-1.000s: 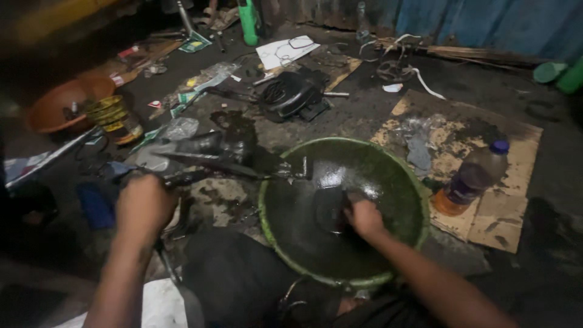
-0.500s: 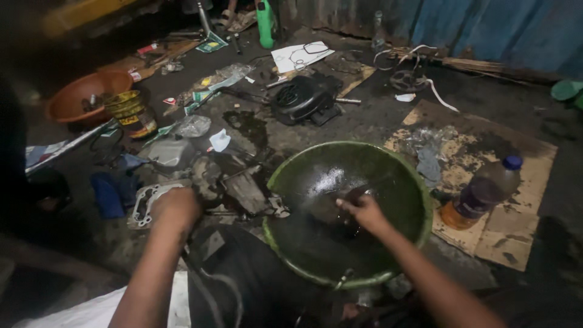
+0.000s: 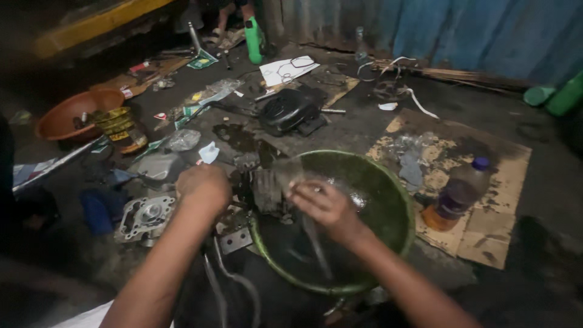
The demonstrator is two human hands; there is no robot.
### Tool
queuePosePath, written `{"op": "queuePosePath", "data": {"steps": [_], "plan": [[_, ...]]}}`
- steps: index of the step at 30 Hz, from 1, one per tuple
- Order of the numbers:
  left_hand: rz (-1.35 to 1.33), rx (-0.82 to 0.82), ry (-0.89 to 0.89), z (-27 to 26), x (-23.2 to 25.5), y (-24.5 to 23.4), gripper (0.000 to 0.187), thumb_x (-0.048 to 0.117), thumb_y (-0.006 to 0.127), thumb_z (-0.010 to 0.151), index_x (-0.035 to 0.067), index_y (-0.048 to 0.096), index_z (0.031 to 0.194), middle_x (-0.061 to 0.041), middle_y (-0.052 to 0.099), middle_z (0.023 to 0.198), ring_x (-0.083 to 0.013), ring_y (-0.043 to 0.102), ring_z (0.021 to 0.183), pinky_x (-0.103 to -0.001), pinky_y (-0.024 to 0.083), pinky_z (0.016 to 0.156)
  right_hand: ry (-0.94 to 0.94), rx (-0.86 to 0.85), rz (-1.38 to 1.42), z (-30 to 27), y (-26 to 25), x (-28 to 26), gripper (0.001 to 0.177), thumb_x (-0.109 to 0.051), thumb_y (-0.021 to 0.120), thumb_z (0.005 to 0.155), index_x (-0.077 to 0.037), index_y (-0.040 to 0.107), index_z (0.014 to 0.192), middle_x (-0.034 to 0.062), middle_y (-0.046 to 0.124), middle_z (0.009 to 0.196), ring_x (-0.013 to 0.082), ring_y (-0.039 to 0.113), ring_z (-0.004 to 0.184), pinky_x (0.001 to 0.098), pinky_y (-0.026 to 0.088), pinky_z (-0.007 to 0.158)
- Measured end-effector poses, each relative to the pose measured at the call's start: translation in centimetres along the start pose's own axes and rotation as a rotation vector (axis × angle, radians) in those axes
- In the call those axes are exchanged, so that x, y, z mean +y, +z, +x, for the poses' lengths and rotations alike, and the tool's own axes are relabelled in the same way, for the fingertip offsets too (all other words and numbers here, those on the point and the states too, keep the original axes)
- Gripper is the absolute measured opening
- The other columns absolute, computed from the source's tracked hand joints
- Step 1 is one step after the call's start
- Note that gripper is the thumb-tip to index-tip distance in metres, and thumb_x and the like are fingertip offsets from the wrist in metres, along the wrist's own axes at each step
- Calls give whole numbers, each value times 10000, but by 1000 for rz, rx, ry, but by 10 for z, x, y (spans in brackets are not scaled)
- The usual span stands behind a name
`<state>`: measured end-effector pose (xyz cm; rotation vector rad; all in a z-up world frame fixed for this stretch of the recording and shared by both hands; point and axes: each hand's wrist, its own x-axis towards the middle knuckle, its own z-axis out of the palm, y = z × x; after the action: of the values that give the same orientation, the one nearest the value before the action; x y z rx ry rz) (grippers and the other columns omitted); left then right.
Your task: The person scrubs a metal mechanical part, likely a radiator or heat exchanger, using a brush and a liquid solution in a green basin. They repeatedly dip the brush into the basin and scrub the fins and surfaces of the part, turning it over to clean different sides.
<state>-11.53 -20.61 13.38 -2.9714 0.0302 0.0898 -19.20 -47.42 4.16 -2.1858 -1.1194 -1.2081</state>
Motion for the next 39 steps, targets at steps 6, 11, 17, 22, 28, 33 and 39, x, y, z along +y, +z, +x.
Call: {"op": "queuePosePath", "data": {"steps": [6,11,17,22,28,33,39], "plan": [[46,-33,22,-4,8,13,328,296,602,940,111,773,1148,-134,712,1248,-296,697,1154,-401,569,935,138,-411,58,-40,9,-13,676,96,657,748,-136,634,1383,89,656,1404,339,644,1204,434,573,937],[83,21,50,-7,3,20,298,228,578,947,115,792,1121,-142,732,1223,-304,697,1157,-396,555,952,43,-120,47,-34,9,-2,567,15,665,866,-145,583,1404,99,619,1432,339,645,1233,403,592,977],[68,4,27,-22,14,8,262,213,586,928,135,782,1084,-108,742,1171,-288,707,1107,-438,568,888,3,-281,124,-26,10,-24,553,5,661,810,-77,634,1355,147,656,1410,336,678,1122,407,597,903],[10,-19,29,-30,29,15,231,190,617,910,117,785,1050,-125,745,1115,-295,735,1021,-469,635,723,-153,-49,-61,4,-6,-27,474,-82,668,929,-77,587,1396,111,639,1392,326,668,1174,405,600,950],[-38,156,102,-29,37,26,216,158,647,861,105,808,995,-148,752,1075,-319,727,1024,-412,588,832,73,-630,-52,-49,27,-26,582,-7,602,806,-100,601,1381,105,595,1458,343,619,1163,420,590,751],[-45,134,100,-32,35,20,212,167,639,878,113,809,992,-143,758,1074,-318,738,1014,-420,596,817,-142,-381,14,-69,43,1,559,-44,603,887,-64,516,1439,116,567,1459,326,602,1193,425,568,927],[-40,132,94,-33,37,24,221,175,642,862,121,806,999,-139,757,1076,-316,735,1021,-423,602,806,139,-512,-242,-84,59,-12,891,-334,774,562,-95,570,1397,141,641,1351,363,617,1176,445,567,858]]}}
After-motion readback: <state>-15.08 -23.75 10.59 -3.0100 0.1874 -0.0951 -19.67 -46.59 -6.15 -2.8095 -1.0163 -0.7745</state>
